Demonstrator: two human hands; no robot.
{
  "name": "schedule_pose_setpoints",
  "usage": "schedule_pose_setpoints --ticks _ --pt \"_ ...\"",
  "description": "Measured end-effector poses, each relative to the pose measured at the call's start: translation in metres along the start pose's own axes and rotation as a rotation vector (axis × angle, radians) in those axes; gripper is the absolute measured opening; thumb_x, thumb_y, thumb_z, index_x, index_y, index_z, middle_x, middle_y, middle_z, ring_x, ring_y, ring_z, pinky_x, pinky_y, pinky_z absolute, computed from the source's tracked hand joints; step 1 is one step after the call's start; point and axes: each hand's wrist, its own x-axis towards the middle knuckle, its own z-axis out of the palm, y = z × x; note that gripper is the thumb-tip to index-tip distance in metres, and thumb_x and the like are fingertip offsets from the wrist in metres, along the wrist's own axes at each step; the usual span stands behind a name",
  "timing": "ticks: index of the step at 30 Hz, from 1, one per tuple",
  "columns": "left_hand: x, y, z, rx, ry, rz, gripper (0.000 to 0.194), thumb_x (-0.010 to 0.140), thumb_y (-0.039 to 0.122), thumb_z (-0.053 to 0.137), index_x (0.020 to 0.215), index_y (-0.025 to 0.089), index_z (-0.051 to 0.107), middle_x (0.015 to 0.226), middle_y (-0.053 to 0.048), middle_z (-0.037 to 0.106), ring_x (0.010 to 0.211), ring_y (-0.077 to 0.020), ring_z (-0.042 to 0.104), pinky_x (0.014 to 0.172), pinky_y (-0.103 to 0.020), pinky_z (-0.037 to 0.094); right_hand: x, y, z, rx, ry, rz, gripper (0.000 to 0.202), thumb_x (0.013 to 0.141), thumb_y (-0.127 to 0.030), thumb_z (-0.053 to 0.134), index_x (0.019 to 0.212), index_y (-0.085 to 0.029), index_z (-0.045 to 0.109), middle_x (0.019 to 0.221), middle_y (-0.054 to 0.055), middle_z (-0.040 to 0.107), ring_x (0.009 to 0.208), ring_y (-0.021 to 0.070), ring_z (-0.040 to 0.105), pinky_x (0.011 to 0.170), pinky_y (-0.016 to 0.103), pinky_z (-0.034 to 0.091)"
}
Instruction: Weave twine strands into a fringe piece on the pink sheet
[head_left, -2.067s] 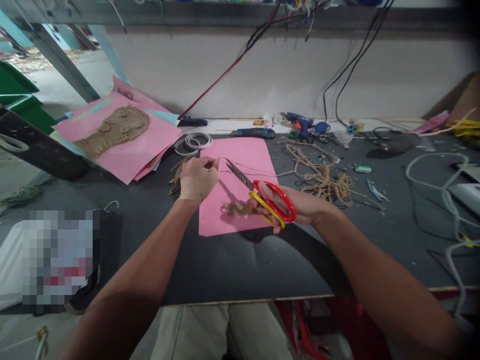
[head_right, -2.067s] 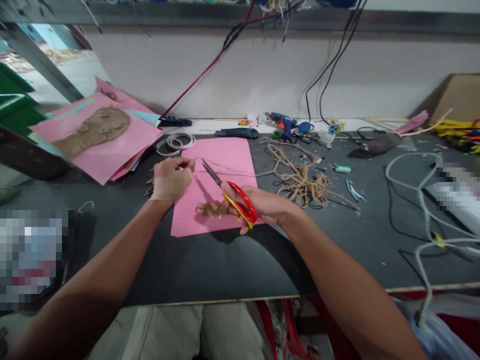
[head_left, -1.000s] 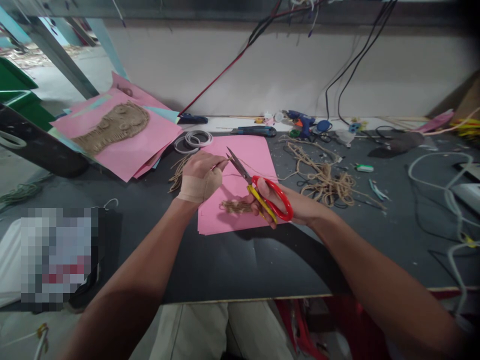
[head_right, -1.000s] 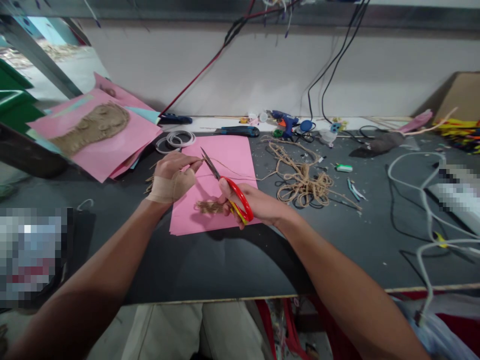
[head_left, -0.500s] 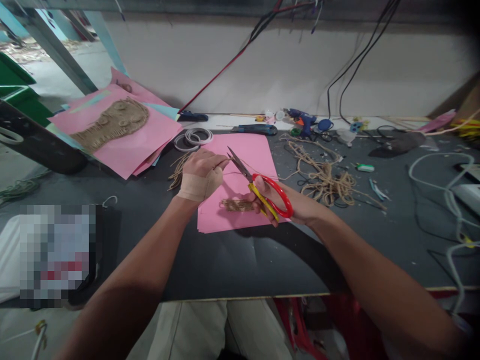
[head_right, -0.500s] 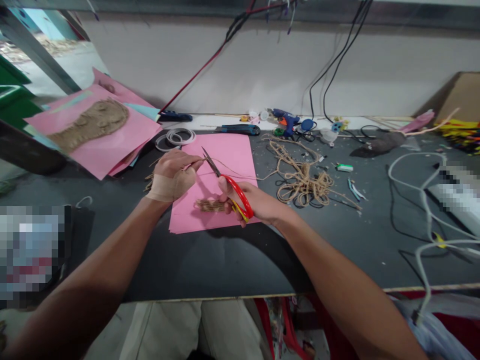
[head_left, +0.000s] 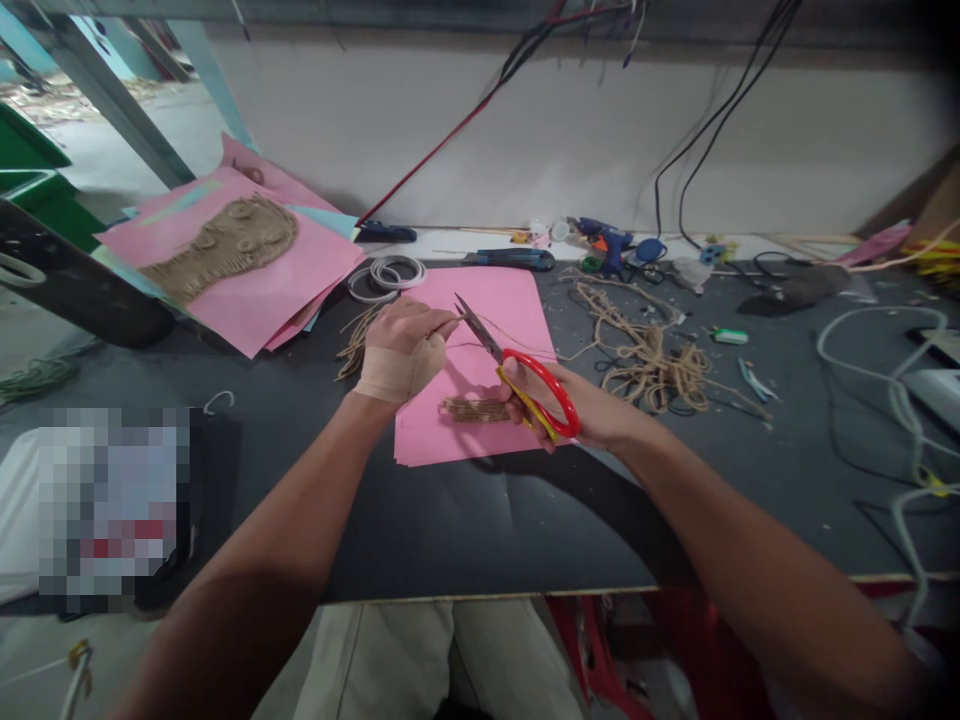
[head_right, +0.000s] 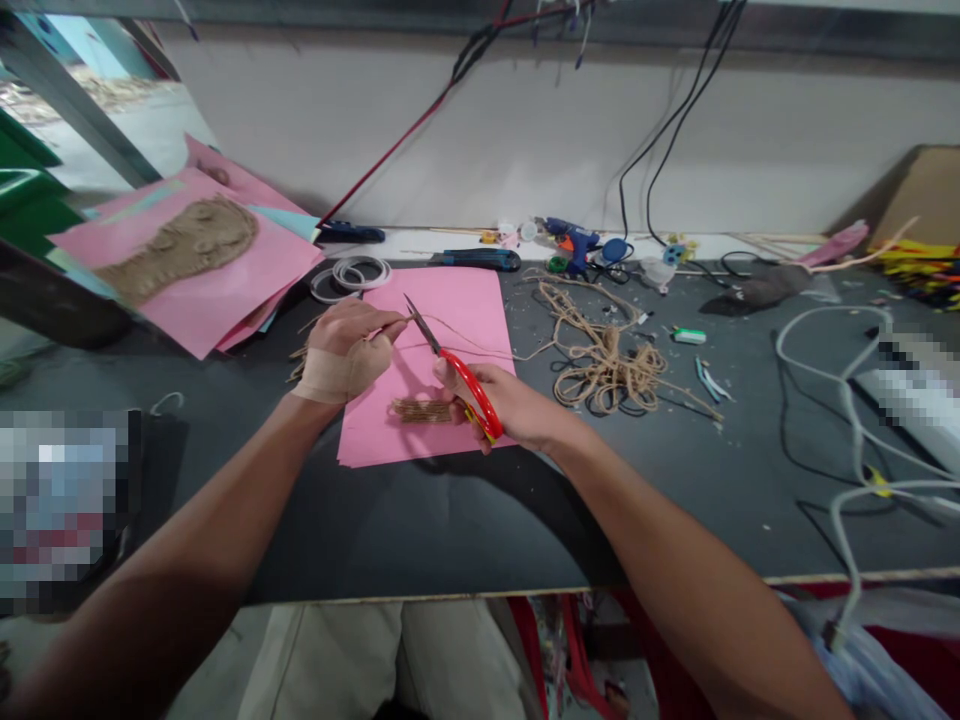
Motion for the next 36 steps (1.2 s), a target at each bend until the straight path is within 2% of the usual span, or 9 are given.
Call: schedule_pose_setpoints --ticks 16,23,36 --pt "-0.0001 -0.0025 0.0015 0.010 0.018 0.003 0.022 0.093 0.026 0.058 0.086 0.023 0.079 0.080 -0.006 0.075 0.078 -0.0211 0.062 0.081 -0.038 0.049 -0.0004 -0.0021 0.0020 -0.025 0.008 -0.001 0.057 0.087 -0.076 0.054 0.086 -0.019 0.056 0.067 -0.003 0.050 0.040 0.0062 0.045 0.035 0.021 0.042" --pt "-0.0008 -0.0039 0.0030 0.007 0.026 0.014 0.022 0.094 0.027 0.058 0.087 0.025 0.078 0.080 -0.006 0.075 0.078 -0.0208 0.063 0.081 -0.038 0.048 0.0002 -0.0015 0.0019 -0.023 0.026 -0.006 0.050 0.088 -0.070 0.060 0.084 -0.020 0.056 0.062 -0.004 0.049 0.039 0.0071 0.045 0.035 0.022 0.042" --pt "-0.0012 -0.0028 0.0030 0.014 0.033 0.009 0.020 0.094 0.026 0.060 0.088 0.025 0.079 0.077 -0.006 0.074 0.077 -0.0209 0.063 0.080 -0.038 0.049 -0.0037 -0.0069 0.0042 -0.064 0.083 0.007 0.051 0.086 -0.070 0.063 0.082 -0.021 0.050 0.058 -0.004 0.049 0.039 0.0073 0.045 0.033 0.021 0.041"
